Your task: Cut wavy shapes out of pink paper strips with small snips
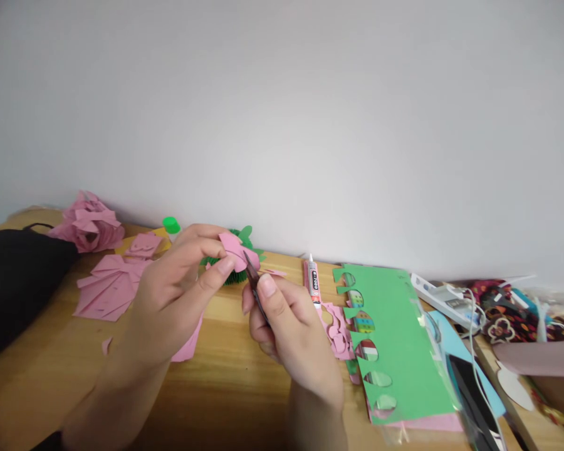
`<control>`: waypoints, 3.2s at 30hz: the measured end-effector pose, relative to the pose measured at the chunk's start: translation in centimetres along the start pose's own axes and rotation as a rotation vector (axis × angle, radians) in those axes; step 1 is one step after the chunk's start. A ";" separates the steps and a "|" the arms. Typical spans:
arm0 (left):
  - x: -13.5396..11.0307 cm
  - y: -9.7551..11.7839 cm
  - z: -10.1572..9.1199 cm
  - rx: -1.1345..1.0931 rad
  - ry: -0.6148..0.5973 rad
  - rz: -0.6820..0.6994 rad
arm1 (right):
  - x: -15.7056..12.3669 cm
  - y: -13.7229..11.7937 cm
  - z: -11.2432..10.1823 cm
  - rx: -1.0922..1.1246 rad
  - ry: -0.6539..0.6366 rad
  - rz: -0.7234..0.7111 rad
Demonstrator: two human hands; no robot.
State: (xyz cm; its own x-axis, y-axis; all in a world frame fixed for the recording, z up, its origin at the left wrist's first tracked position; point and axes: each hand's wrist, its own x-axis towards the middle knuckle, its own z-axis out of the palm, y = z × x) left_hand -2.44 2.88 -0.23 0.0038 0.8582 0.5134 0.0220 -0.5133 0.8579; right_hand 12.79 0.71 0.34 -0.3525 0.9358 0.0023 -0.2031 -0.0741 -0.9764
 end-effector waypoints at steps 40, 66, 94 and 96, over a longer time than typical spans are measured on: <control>-0.2 0.2 -0.3 -0.062 -0.012 -0.055 | 0.4 0.1 0.0 -0.129 0.037 -0.051; -0.2 0.4 -0.2 -0.025 0.018 -0.025 | 0.1 0.1 -0.1 -0.162 0.025 -0.051; -0.2 0.5 -0.4 -0.027 0.002 -0.035 | 0.1 0.3 -0.2 -0.150 0.011 -0.041; -0.3 0.5 -0.5 -0.046 -0.008 -0.039 | 0.1 0.2 -0.2 -0.154 0.003 -0.043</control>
State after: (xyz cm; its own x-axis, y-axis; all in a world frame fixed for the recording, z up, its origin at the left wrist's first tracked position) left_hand -2.94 2.40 0.06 0.0116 0.8776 0.4793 -0.0239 -0.4789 0.8775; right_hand 12.87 0.90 0.11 -0.3433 0.9382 0.0442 -0.0752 0.0194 -0.9970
